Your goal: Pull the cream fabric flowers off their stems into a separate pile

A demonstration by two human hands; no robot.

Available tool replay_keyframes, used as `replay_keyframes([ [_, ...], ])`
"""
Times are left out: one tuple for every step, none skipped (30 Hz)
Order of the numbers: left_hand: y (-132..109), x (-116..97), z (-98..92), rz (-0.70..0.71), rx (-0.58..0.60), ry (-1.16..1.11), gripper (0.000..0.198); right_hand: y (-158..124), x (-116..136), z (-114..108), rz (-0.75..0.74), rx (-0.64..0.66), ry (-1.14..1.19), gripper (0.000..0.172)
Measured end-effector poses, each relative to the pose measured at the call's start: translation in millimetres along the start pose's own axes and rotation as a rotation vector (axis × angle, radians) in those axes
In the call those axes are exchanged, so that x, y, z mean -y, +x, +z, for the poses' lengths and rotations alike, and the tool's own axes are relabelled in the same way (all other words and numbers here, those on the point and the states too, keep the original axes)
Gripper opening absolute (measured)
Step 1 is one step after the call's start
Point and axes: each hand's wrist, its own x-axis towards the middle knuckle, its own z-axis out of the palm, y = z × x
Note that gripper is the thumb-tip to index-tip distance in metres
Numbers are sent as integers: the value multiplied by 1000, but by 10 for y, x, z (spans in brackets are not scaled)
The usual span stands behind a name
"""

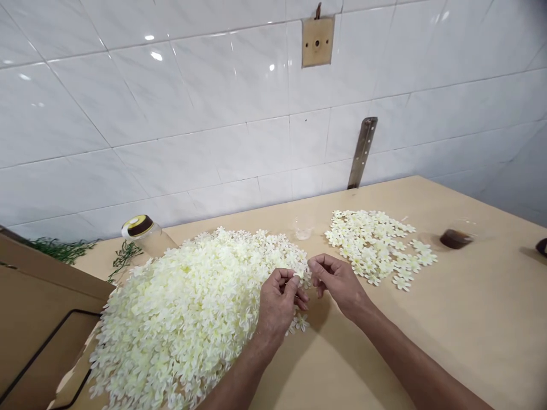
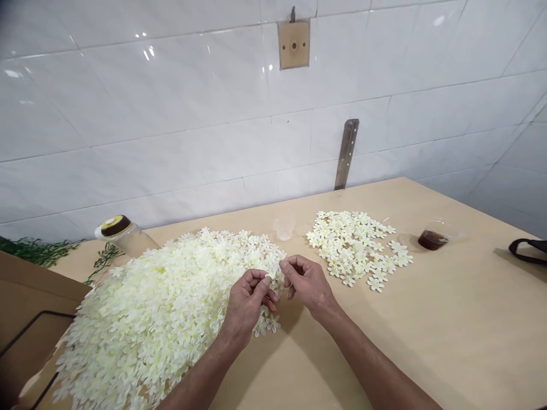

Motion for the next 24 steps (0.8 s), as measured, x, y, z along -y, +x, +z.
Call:
replay_keyframes([
  [-5,5,-2,-8,11,-7,32,5,-5,-3,3,5,27,38],
  [-9,9,-8,-15,20,-13,32,10,-9,-5,8,14,52,38],
  [-13,10,-20,-18,21,-19,33,15,-12,-8,14,25,75,37],
  [-14,8,-36,-16,12,-27,34,18,-12,-12,22,30,100,36],
  [-13,1,-56,-11,0,-37,34,21,-10,-18,33,28,129,35],
  [-9,-10,-80,-4,-15,-50,34,24,-5,-24,50,22,160,34],
  [-2,-25,-106,3,-29,-66,34,27,4,-32,71,15,192,33],
  [7,-42,-133,11,-42,-86,34,30,16,-39,92,2,223,33],
  [17,-61,-160,18,-56,-108,33,33,30,-45,112,-10,251,33],
  [28,-80,-184,25,-70,-130,33,37,45,-48,130,-15,273,33],
  [38,-99,-207,32,-84,-149,32,41,61,-48,144,-13,288,33],
  [47,-116,-226,40,-98,-163,32,45,75,-46,157,-4,296,33],
  [54,-130,-243,47,-110,-173,31,51,87,-41,168,12,298,33],
  [60,-142,-256,55,-123,-179,31,57,97,-34,179,34,293,33],
  [65,-151,-268,61,-133,-184,30,63,103,-27,189,58,282,32],
  [69,-157,-277,66,-143,-188,30,69,108,-20,197,78,270,32],
  [73,-161,-284,70,-152,-193,30,75,112,-13,203,92,258,32],
  [77,-164,-291,76,-161,-197,30,80,116,-7,209,103,245,33],
  [82,-165,-297,82,-169,-202,30,84,121,-3,216,110,232,33],
  [87,-167,-303,89,-176,-207,29,87,126,0,224,116,218,34],
  [92,-169,-310,96,-184,-212,29,89,130,3,230,122,204,35],
  [97,-174,-316,103,-195,-219,28,90,133,5,236,126,186,37],
  [102,-181,-323,109,-204,-224,27,92,133,8,242,130,164,38],
  [106,-190,-332,115,-213,-225,27,96,130,13,244,133,137,39],
])
